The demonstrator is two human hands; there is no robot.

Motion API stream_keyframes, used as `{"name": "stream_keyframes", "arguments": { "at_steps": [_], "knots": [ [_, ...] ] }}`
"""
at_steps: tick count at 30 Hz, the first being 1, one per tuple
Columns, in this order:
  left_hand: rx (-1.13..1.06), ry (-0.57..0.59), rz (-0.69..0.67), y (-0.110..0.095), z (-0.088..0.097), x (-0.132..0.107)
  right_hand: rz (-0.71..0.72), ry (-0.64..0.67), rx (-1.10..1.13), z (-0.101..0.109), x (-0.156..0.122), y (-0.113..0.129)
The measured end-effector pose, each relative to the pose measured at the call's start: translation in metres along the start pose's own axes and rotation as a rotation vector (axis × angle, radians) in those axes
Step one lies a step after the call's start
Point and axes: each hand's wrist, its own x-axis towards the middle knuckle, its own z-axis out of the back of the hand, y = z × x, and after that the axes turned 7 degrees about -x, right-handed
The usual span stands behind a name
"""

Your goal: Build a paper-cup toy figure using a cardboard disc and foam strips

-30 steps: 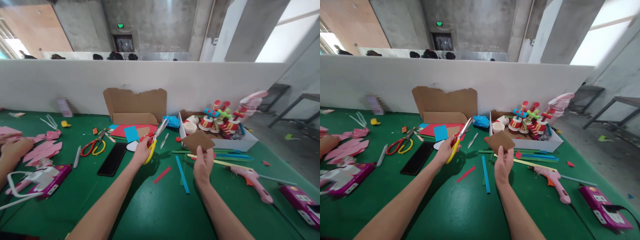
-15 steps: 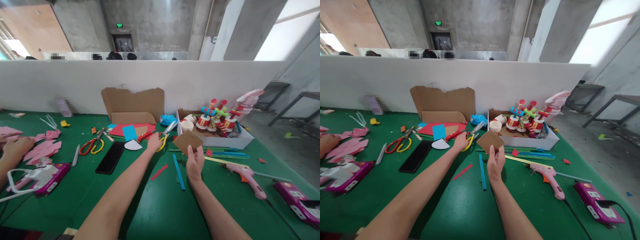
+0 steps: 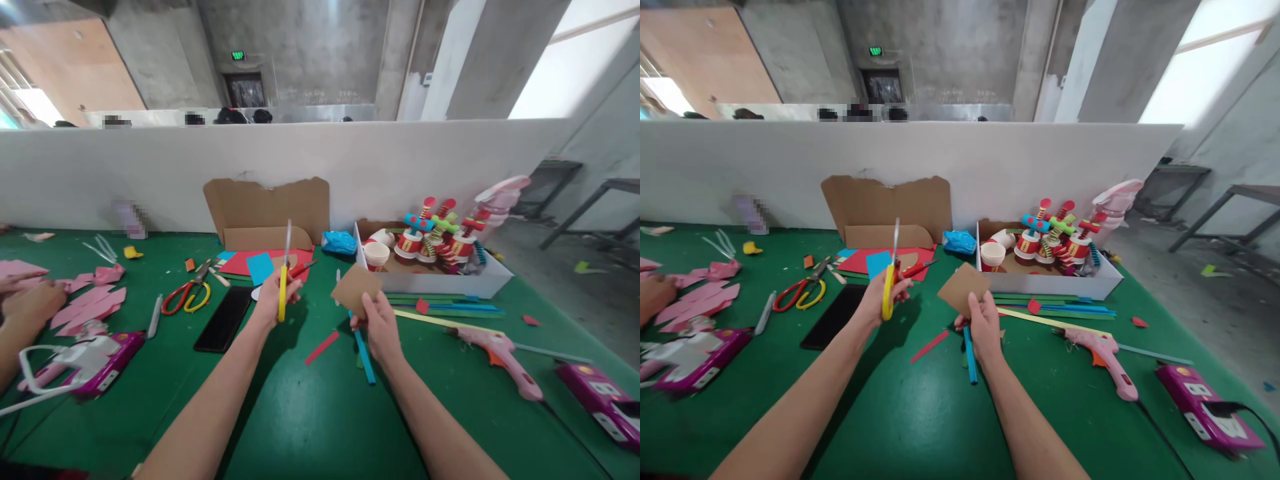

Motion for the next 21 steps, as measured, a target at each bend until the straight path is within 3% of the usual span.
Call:
{"name": "stream_keyframes", "arguments": {
  "at_steps": [4, 9, 13, 16, 21],
  "knots": [
    [-0.171, 0.137, 0.000, -0.002, 0.005, -0.020, -0.102, 0.284, -0.088, -0.008, -0.005, -0.007],
    [-0.124, 0.280, 0.020, 0.002, 0.001, -0.025, -0.081, 0.391, -0.274, -0.008, -0.006, -0.012],
    [-0.067, 0.270, 0.011, 0.005, 0.000, -0.024, -0.035, 0.339, -0.323, -0.006, -0.005, -0.011],
    [-0.110, 0.221, 0.026, 0.008, -0.002, -0.024, -0.022, 0.221, -0.255, -0.005, -0.003, -0.009],
    [-0.343, -0.043, -0.031, 0.011, -0.003, -0.018, 0.010, -0.039, -0.141, 0.001, 0.002, 0.000]
  ]
}}
